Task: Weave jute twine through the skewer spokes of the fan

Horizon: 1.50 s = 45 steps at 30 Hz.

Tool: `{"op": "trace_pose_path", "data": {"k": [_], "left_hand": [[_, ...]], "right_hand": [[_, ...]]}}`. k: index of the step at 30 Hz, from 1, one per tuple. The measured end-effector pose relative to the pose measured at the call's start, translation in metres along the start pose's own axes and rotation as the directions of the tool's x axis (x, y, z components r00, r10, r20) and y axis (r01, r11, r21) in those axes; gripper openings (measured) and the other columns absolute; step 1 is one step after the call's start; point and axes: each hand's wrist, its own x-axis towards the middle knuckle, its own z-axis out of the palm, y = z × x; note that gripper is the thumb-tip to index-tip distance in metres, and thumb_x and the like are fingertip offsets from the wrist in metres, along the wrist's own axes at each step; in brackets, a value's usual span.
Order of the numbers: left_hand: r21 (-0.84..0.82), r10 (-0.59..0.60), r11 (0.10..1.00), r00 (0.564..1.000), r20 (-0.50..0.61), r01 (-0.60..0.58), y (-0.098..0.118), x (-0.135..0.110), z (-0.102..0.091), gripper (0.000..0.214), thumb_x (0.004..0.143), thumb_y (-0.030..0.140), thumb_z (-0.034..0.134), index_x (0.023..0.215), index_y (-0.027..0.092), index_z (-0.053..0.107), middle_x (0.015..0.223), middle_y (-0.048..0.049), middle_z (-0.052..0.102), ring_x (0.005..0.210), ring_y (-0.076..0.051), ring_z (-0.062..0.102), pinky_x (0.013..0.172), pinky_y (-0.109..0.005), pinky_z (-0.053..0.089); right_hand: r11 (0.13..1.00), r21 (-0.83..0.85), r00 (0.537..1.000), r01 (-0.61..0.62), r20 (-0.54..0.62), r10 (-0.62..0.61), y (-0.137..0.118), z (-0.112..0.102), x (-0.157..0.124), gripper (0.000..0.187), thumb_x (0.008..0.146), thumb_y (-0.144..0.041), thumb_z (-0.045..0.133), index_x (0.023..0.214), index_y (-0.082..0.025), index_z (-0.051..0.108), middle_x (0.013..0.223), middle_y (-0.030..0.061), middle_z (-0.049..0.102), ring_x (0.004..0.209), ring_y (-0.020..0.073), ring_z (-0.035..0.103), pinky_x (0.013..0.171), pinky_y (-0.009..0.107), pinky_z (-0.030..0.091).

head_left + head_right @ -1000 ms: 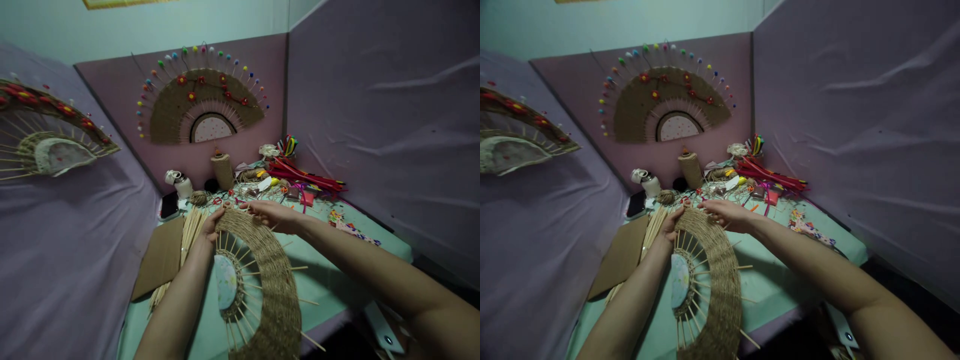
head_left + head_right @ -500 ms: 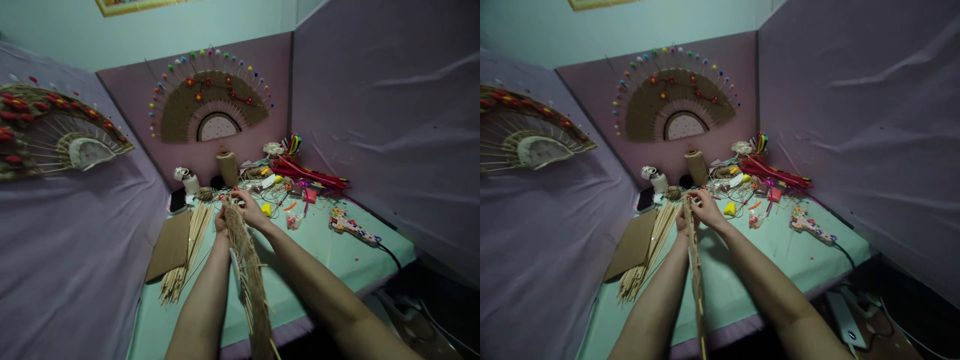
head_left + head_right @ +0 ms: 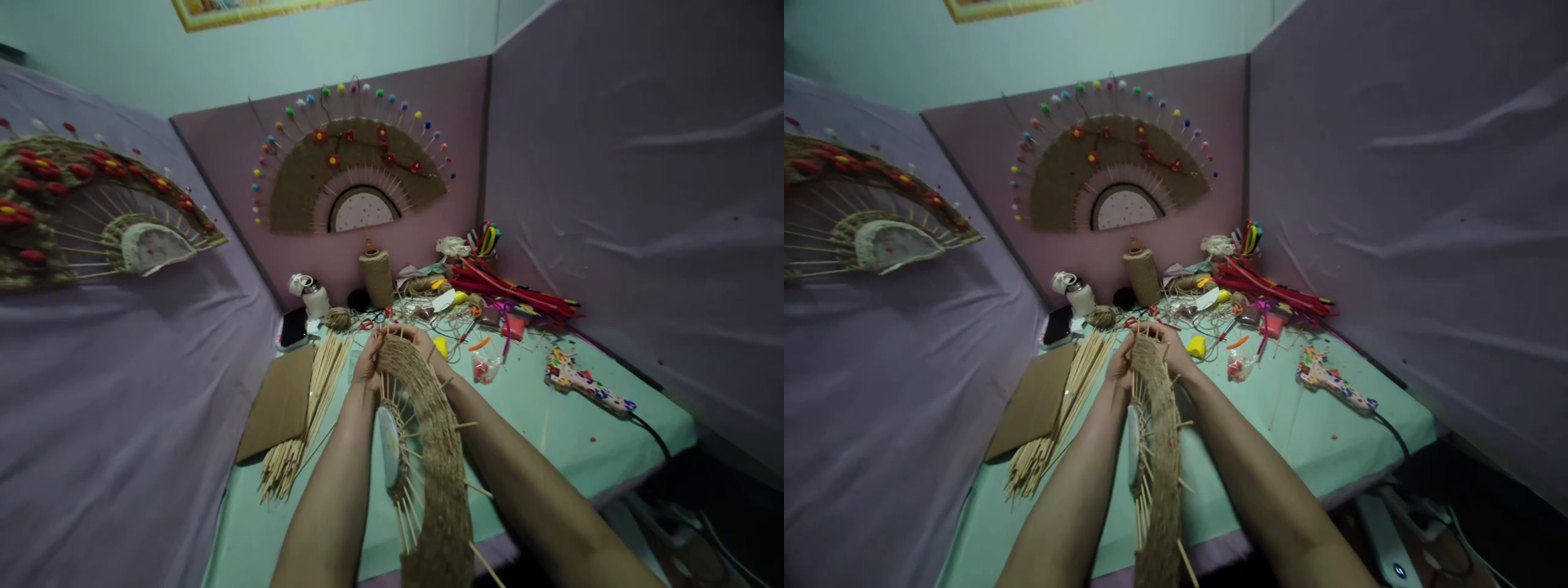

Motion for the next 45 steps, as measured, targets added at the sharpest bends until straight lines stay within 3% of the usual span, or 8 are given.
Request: {"op": "trace_pose_path", "data": {"k": [3,11,15,20,27,32,38,45], "left_hand": [[0.088,0.143,0.985,0.989,0.034,-0.146,0.006,-0.003,0.0,0.059,0.071,0.014,0.067,0.124,0.025,0.043,0.083,0.0009,0.067,0.066,-0.012,0.064,0.062,-0.022,0.048],[0.098,0.147,0.984,0.988,0.035,-0.15,0.009,-0.003,-0.004,0.054,0.072,0.015,0.065,0.122,0.02,0.047,0.087,-0.0027,0.069,0.069,-0.015,0.065,0.064,-0.025,0.047],[0.044,0.136,0.99,0.991,-0.011,-0.135,0.008,-0.001,-0.008,0.051,0.072,0.014,0.065,0.12,0.02,0.048,0.087,-0.0019,0.069,0.07,-0.016,0.065,0.066,-0.026,0.049],[-0.002,0.111,0.994,0.993,-0.046,-0.111,0.008,0.0,-0.01,0.044,0.071,0.014,0.064,0.115,0.017,0.054,0.079,-0.001,0.068,0.066,-0.016,0.065,0.068,-0.028,0.051],[-0.103,0.063,0.992,0.994,-0.087,-0.072,0.008,0.006,-0.02,0.023,0.078,0.024,0.061,0.1,0.017,0.061,0.069,0.0002,0.067,0.058,-0.014,0.064,0.062,-0.027,0.052],[-0.146,-0.006,0.989,0.988,-0.152,-0.016,-0.001,0.008,-0.013,0.013,0.082,0.029,0.058,0.08,0.016,0.058,0.061,0.0,0.064,0.057,-0.015,0.064,0.065,-0.028,0.052],[-0.146,-0.041,0.989,0.992,-0.121,0.023,-0.01,0.007,-0.006,0.013,0.083,0.028,0.057,0.081,0.015,0.059,0.066,-0.0014,0.066,0.064,-0.016,0.066,0.071,-0.03,0.051],[-0.077,-0.065,0.995,0.997,0.048,0.069,-0.001,-0.002,-0.01,0.017,0.081,0.026,0.057,0.095,0.017,0.062,0.083,-0.0071,0.071,0.087,-0.024,0.066,0.079,-0.037,0.051]], "right_hand": [[0.998,0.035,0.999,-0.045,-0.017,0.046,-0.002,-0.002,-0.001,0.03,0.052,-0.019,0.069,0.081,-0.022,0.061,0.09,0.0049,0.066,0.091,0.0235,0.057,0.085,0.032,0.043],[0.999,0.046,0.995,0.002,-0.099,0.003,0.009,-0.003,-0.001,0.028,0.053,-0.024,0.07,0.079,-0.02,0.061,0.084,0.0059,0.065,0.082,0.0222,0.058,0.081,0.034,0.045],[0.999,0.034,0.979,0.033,-0.203,-0.025,0.021,-0.001,0.005,0.036,0.05,-0.031,0.071,0.082,-0.02,0.056,0.076,0.0036,0.061,0.071,0.0184,0.056,0.074,0.033,0.045],[0.998,0.001,0.966,0.07,-0.249,-0.068,0.026,-0.004,0.008,0.045,0.042,-0.029,0.073,0.082,-0.02,0.056,0.075,0.0002,0.058,0.073,0.0172,0.054,0.074,0.031,0.044],[0.975,-0.169,0.917,0.145,-0.348,-0.197,0.026,-0.009,0.006,0.033,0.053,-0.024,0.063,0.086,-0.019,0.059,0.072,-0.0018,0.052,0.067,0.0136,0.048,0.062,0.026,0.04],[0.984,-0.023,0.921,0.175,-0.35,-0.172,0.028,-0.009,0.01,0.03,0.054,-0.025,0.068,0.081,-0.018,0.059,0.066,-0.0036,0.052,0.064,0.0122,0.049,0.064,0.026,0.041],[0.98,0.121,0.938,0.159,-0.327,-0.112,0.028,-0.003,0.008,0.033,0.054,-0.029,0.074,0.082,-0.019,0.058,0.074,0.0003,0.062,0.072,0.0145,0.057,0.072,0.028,0.046],[0.981,0.154,0.944,0.117,-0.325,-0.062,0.029,-0.003,0.007,0.034,0.057,-0.03,0.075,0.084,-0.019,0.058,0.075,0.0023,0.067,0.073,0.0165,0.063,0.073,0.029,0.049]]}}
